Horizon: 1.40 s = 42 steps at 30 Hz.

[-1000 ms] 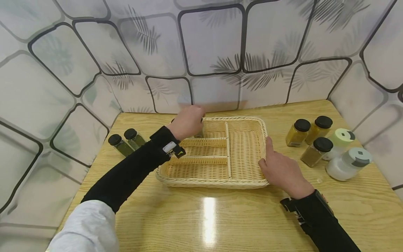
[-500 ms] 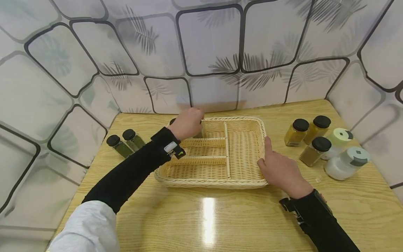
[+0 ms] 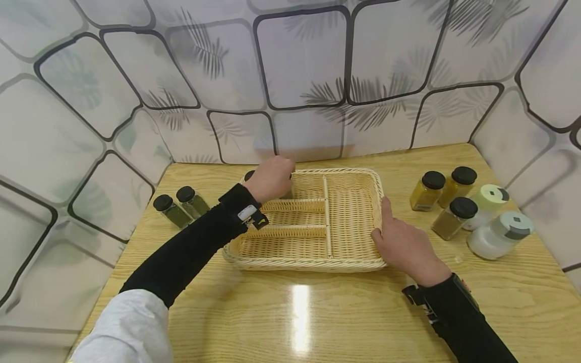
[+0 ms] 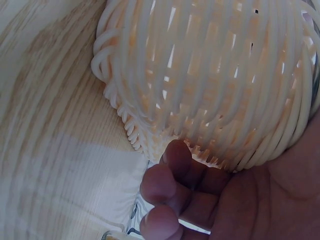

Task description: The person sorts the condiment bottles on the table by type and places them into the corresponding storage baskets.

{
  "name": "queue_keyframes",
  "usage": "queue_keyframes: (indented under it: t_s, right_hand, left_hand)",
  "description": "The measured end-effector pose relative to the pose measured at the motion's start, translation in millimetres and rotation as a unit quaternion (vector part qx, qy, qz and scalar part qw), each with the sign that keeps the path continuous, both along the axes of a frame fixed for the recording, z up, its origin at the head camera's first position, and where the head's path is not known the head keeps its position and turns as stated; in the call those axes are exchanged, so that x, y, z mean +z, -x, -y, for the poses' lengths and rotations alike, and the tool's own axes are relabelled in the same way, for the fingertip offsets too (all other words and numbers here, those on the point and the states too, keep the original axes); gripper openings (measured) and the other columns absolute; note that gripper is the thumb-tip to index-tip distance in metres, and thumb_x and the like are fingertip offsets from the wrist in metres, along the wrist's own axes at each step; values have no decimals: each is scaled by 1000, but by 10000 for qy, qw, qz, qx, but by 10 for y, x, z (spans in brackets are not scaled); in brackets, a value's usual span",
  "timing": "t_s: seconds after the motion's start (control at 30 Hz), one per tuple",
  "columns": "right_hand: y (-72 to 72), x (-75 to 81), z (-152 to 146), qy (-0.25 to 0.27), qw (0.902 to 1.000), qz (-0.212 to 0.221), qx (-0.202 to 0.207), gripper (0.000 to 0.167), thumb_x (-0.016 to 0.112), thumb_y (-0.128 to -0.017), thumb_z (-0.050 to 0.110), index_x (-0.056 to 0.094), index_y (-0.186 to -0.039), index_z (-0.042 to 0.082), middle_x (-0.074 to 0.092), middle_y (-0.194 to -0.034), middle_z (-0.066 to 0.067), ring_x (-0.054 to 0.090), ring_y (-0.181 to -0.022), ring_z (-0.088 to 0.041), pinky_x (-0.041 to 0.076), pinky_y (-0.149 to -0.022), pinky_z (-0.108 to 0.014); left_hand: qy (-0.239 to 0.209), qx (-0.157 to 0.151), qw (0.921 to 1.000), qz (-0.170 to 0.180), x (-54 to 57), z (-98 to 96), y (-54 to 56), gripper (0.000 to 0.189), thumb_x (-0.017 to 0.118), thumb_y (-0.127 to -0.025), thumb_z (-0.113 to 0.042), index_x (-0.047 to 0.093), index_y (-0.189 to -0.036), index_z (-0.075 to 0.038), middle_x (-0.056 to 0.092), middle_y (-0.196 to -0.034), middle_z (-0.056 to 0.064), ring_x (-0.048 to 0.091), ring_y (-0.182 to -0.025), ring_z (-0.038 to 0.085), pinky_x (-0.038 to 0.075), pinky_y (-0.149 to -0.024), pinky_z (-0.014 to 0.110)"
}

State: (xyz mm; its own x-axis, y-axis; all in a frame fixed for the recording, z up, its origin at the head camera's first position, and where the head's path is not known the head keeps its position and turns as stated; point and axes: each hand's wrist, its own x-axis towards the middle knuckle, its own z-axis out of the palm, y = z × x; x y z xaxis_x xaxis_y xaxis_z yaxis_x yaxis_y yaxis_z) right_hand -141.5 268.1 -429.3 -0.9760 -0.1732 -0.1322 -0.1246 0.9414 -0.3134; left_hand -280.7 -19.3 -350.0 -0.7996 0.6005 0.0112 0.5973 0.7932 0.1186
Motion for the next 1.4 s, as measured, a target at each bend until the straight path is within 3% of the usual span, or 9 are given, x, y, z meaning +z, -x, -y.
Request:
queue_keyframes:
  t_s: [0.3,0.6,1.03,1.4]
  right_hand:
    - [0,0,9,38,10000,-23,-21,78,37,-105,27,-10,-158,-6,52,-66,-5,46,-52,-16,30,-44,-32]
    - [-17,-9,0,92,10000,-20,-30,78,36,-105,27,-11,-158,-5,48,-62,-4,42,-48,-16,27,-44,-32]
    - [-27,-20,-13,119,9999,-65,-20,77,36,-105,26,-11,-158,-5,46,-58,-2,39,-45,-15,26,-43,-31]
    - [-31,-28,-15,165,9998,-130,36,76,34,-106,27,-11,-158,-5,46,-56,-2,39,-43,-15,25,-43,-31]
  left_hand:
    - [81,-6,10000,-7,-18,6,-15,33,50,-97,5,40,-72,-14,30,-67,2,28,-64,16,22,-61,32]
    - [34,-34,9999,-124,-40,17,-5,42,50,-95,7,25,-70,-17,17,-69,0,19,-65,15,19,-63,32]
    - [-40,-90,9996,-250,-44,29,7,44,49,-94,8,20,-72,-17,14,-71,0,16,-68,15,17,-66,33]
    - [34,-69,9999,-126,-39,24,-16,39,49,-95,8,31,-70,-15,25,-68,2,25,-68,17,24,-68,33]
